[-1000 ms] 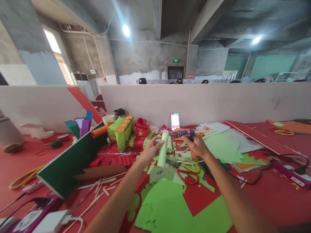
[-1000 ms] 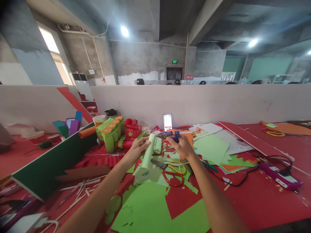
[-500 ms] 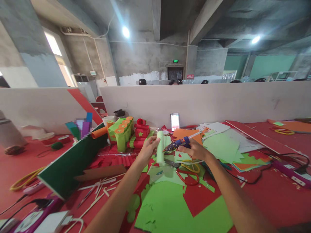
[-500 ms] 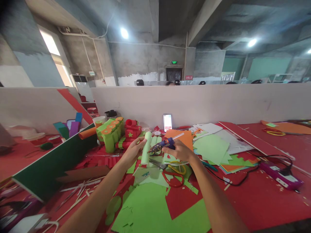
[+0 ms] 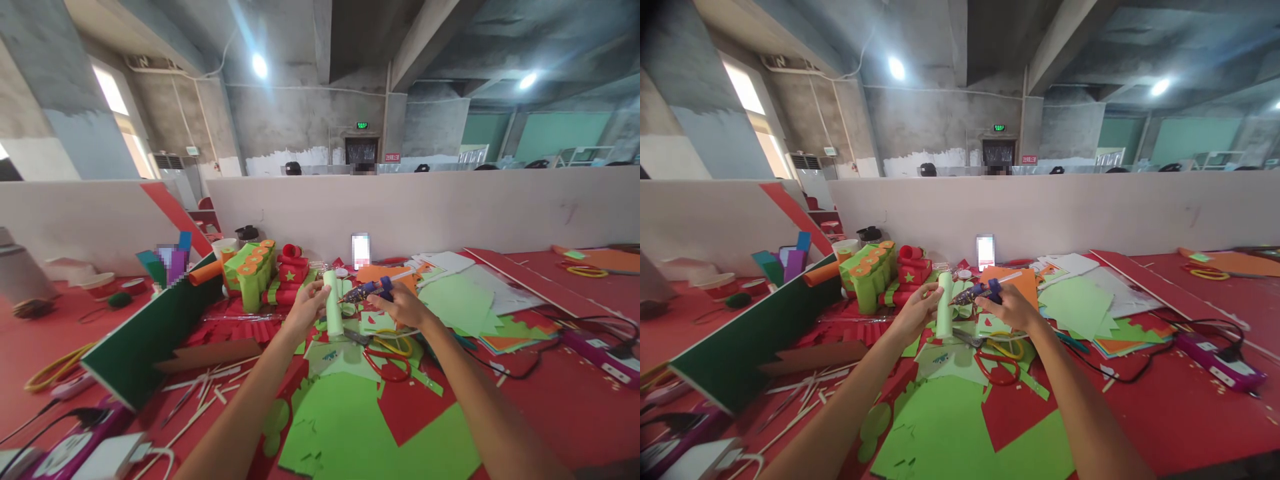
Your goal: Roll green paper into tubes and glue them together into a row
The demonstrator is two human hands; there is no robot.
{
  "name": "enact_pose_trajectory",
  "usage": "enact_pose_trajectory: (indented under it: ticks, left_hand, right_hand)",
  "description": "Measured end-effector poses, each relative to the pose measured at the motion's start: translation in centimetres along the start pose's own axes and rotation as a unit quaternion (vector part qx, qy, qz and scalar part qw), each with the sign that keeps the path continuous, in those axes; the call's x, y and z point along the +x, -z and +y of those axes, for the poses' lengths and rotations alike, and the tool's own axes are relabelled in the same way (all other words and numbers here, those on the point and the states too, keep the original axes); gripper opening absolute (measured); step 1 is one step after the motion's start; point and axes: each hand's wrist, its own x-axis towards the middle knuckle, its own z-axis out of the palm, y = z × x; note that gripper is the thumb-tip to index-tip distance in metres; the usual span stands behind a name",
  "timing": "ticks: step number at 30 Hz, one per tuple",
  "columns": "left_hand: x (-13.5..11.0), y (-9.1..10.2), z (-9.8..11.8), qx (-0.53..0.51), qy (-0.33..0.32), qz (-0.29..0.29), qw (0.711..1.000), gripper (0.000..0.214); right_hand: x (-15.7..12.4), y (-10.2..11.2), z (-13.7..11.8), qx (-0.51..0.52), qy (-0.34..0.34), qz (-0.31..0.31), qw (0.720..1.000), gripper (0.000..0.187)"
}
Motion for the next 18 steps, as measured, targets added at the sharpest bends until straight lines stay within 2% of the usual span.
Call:
enact_pose_trajectory:
  ticks: [5,7,13,18]
  left_hand:
    - [0.09,0.2,-0.15,-0.009,0.003,0.006,1.0,0.052]
    - [0.11,0.22,-0.16,-0.013,0.006,0.003,1.0,0.052]
    - [0.18,0.15,-0.22,-0.019,0.008,0.0,1.0,0.052]
    - [0.27,0.36,-0.35,-0.035,0.007,0.005,0.999,0.05]
  right_hand:
    - [-0.29,0.39,-0.22,0.037,0.005,-0.074,0.997,0.034]
    - [-0.28,0.38,-0.18,0.047,-0.002,-0.077,0.996,0.034]
    - [-0.15,0.28,0.05,0.047,-0.029,-0.035,0.998,0.034]
    - [-0.33,0.6,-0.35,0.059,-0.008,-0.107,0.993,0.032]
